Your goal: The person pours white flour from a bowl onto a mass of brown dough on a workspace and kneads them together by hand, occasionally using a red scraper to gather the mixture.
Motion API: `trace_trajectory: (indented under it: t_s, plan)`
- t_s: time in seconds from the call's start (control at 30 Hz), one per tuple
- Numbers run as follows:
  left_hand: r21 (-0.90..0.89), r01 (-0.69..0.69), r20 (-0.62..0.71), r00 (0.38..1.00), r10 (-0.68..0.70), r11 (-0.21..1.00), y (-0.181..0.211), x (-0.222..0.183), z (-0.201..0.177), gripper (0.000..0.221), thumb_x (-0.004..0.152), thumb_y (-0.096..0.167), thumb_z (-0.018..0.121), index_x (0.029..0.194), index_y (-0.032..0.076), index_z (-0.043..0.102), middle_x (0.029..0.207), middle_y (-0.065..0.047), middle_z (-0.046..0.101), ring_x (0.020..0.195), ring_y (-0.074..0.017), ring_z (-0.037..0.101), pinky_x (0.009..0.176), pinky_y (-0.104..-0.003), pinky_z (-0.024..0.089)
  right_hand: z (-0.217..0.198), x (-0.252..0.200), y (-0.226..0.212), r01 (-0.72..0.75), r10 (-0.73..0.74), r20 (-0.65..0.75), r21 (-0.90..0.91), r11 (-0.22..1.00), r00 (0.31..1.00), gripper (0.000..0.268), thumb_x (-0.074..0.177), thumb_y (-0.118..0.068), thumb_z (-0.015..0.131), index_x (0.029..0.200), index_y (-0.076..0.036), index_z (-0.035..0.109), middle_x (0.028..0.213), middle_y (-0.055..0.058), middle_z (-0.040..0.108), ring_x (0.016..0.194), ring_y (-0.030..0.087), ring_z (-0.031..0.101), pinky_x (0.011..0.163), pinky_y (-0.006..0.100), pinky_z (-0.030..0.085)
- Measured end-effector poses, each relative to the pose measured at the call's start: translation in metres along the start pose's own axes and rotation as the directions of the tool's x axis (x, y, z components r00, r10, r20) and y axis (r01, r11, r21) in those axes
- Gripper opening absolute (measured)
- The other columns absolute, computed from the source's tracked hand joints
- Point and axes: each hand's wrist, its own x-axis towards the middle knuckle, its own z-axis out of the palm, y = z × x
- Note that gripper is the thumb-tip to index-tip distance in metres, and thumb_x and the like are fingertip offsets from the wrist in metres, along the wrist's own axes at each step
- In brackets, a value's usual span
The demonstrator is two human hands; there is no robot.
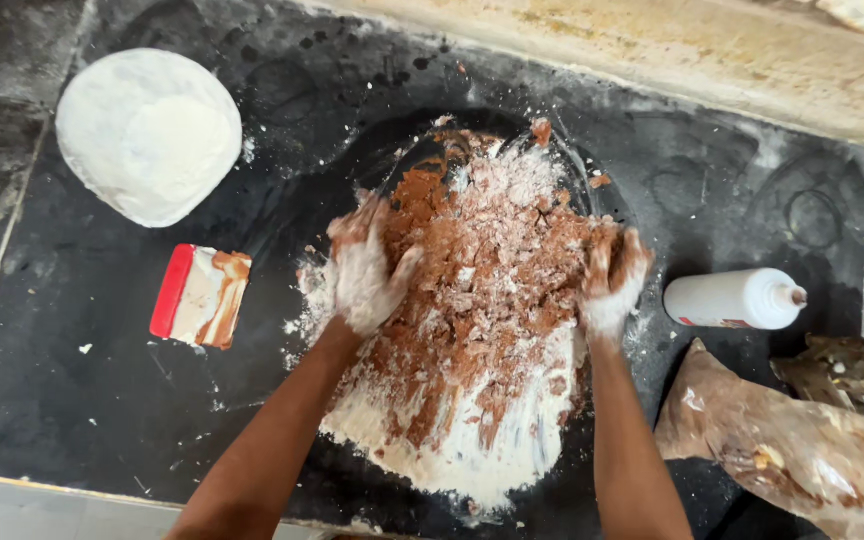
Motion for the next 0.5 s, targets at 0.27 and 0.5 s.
trace_trajectory:
  t_s: [0.27, 0.5]
  plan:
    - [0.042, -0.286, 0.004, 0.958, 0.286, 0.957, 0.023, 0.090, 0.026, 0.106, 0.093, 0.064, 0.067, 0.163, 0.007, 0.011, 0.164, -0.034, 0.018, 0.150, -0.0564, 0.015, 0.123, -0.060, 0.018, 0.063, 0.113, 0.033, -0.406, 0.384, 0.147, 0.477, 0.780, 0.911, 0.026, 0.104, -0.017, 0.057, 0.130, -0.010, 0.059, 0.109, 0.002, 0.064, 0.089, 0.015, 0.062, 0.077, 0.031, 0.052]
    - [0.220, -0.415, 0.103, 0.910, 0.402, 0.883, 0.031, 0.164, 0.051, 0.094, 0.091, 0.053, 0.067, 0.157, 0.005, 0.022, 0.159, -0.033, 0.024, 0.143, -0.0500, 0.029, 0.118, -0.052, 0.022, 0.133, 0.172, 0.025, 0.223, -0.235, 0.678, 0.106, 0.969, 0.696, 0.022, 0.111, -0.021, 0.062, 0.130, -0.009, 0.060, 0.110, 0.011, 0.064, 0.086, 0.023, 0.064, 0.080, 0.038, 0.063]
